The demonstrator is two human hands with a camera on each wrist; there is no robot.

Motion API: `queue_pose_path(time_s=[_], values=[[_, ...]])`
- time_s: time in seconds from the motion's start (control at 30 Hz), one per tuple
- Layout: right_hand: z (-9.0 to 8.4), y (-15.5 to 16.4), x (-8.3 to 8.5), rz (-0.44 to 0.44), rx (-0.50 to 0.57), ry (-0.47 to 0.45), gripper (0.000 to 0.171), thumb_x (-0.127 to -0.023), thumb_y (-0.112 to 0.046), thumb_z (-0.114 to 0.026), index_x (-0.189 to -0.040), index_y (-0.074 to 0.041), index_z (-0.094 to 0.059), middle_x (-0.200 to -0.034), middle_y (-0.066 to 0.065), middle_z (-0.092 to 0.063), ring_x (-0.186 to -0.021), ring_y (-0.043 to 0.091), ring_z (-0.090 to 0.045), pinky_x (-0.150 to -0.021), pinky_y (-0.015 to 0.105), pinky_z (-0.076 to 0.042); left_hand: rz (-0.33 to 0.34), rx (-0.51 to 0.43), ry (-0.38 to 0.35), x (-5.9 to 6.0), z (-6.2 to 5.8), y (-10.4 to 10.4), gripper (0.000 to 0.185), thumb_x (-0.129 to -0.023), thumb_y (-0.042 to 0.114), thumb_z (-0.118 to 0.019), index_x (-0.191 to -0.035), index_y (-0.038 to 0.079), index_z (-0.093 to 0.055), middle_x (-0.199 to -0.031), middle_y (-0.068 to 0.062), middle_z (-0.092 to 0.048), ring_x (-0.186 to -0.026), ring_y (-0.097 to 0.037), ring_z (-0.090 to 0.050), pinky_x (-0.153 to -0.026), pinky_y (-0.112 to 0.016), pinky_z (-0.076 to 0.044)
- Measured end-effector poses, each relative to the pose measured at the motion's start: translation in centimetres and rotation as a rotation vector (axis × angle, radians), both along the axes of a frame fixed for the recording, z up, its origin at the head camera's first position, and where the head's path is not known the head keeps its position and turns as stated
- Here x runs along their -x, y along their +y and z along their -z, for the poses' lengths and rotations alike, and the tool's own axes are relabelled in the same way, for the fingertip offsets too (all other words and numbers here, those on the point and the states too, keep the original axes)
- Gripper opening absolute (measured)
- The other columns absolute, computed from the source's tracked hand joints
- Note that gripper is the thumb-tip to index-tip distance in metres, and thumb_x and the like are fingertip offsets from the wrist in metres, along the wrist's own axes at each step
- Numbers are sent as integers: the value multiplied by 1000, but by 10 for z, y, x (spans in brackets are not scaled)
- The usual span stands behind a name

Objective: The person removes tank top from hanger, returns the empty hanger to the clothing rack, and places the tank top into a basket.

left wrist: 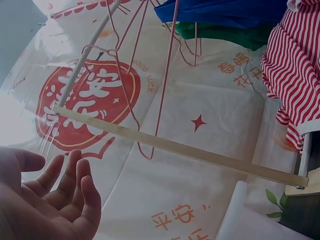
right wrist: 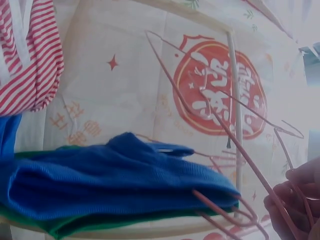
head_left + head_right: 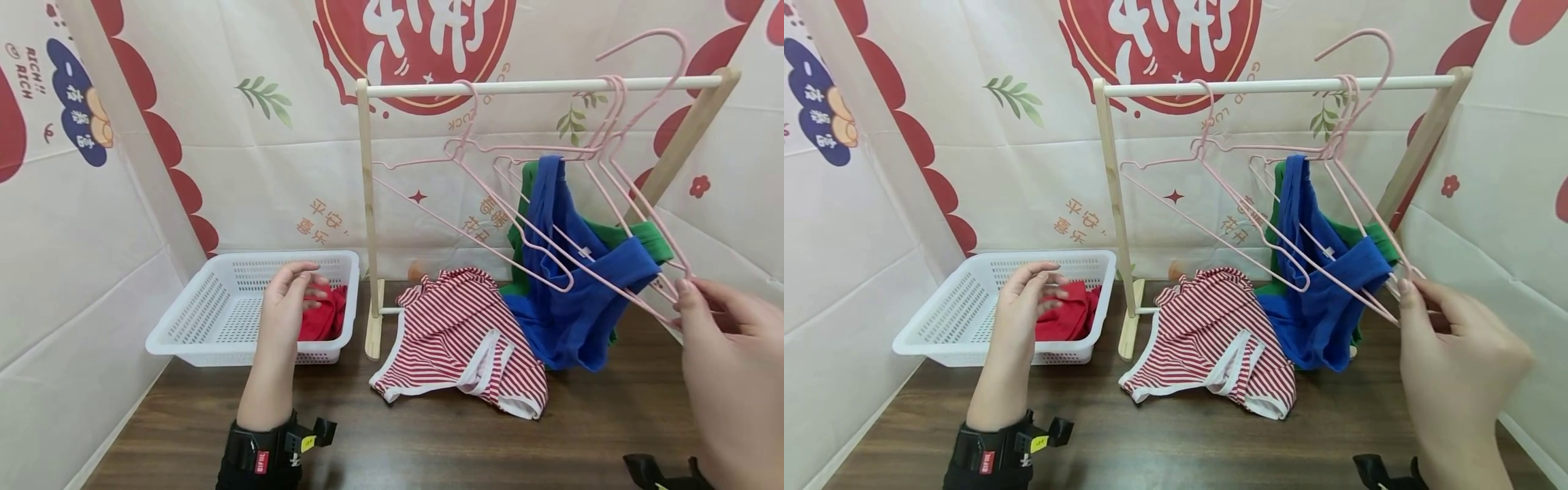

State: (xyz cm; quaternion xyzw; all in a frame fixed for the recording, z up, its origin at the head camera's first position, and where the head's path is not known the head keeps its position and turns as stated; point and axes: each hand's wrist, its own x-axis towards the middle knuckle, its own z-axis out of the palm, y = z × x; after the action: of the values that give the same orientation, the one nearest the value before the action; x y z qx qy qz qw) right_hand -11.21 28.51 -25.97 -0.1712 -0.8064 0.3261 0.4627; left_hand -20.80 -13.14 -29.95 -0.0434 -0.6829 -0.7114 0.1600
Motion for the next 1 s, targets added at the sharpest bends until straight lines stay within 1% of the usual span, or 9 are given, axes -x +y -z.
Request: queue_pose_path(time_s=[0.17, 0.3, 0.47, 0.63, 0.67, 0.7, 0.8, 0.9, 1.0], values=[[-3, -9, 4, -26, -139, 44, 32, -97, -23, -60, -117, 0, -69, -104, 21, -68, -67, -23, -41, -63, -3, -32, 1, 3, -11, 0, 0, 2, 23, -103, 13, -44, -118, 6, -59, -99, -16, -65, -79, -22, -65, -77, -34, -53], [-6, -11, 8, -56, -225, 72, 31, -96, -21, -62, -115, 2, -69, -100, 24, -69, -70, -24, -38, -65, -3, -29, 11, 7, -22, 0, 0, 3, 23, -103, 14, -43, -118, 6, -59, -103, -23, -63, -80, -22, -65, -76, -31, -53], [-10, -16, 16, -97, -322, 111, 29, -96, -17, -62, -113, 6, -69, -95, 26, -69, -73, -29, -34, -64, -4, -28, 17, 16, -9, 1, 0, 5, 24, -103, 13, -43, -119, 4, -59, -100, -20, -64, -78, -23, -64, -76, -33, -53], [-13, -21, 25, -120, -342, 101, 27, -96, -14, -61, -112, 6, -70, -90, 25, -69, -72, -28, -33, -65, -5, -27, 29, 42, 3, 2, 0, 7, 24, -103, 12, -42, -119, 5, -59, -102, -21, -63, -79, -24, -63, -80, -39, -53], [-13, -22, 27, -125, -338, 95, 27, -96, -13, -61, -113, 6, -69, -91, 25, -69, -73, -27, -34, -65, -5, -27, 29, 46, 2, 2, 0, 8, 24, -103, 13, -43, -119, 6, -59, -102, -20, -63, -79, -24, -63, -81, -40, -53], [-13, -22, 28, -131, -340, 88, 27, -96, -12, -61, -113, 6, -69, -91, 26, -69, -73, -21, -42, -66, -5, -26, 30, 53, 0, 2, 0, 8, 24, -103, 13, -43, -119, 6, -59, -102, -20, -63, -80, -23, -63, -80, -38, -53], [-13, -23, 33, -147, -349, 78, 27, -97, -12, -59, -115, 5, -68, -91, 25, -68, -74, 5, -59, -68, -3, -26, 37, 57, 0, 2, 1, 11, 24, -103, 12, -43, -119, 5, -59, -102, -20, -63, -79, -23, -63, -79, -37, -53], [-14, -25, 37, -160, -372, 74, 27, -98, -13, -57, -117, 3, -68, -90, 23, -68, -75, 31, -61, -68, 1, -26, 45, 57, 0, 2, 2, 13, 25, -102, 10, -42, -119, 3, -59, -100, -19, -64, -77, -21, -63, -76, -33, -52], [-14, -25, 42, -188, -385, 79, 27, -99, -12, -55, -118, 2, -68, -90, 23, -68, -74, 31, -62, -67, 3, -27, 52, 52, 1, 2, 3, 16, 25, -102, 9, -42, -118, 1, -58, -99, -19, -65, -78, -21, -63, -73, -31, -52]])
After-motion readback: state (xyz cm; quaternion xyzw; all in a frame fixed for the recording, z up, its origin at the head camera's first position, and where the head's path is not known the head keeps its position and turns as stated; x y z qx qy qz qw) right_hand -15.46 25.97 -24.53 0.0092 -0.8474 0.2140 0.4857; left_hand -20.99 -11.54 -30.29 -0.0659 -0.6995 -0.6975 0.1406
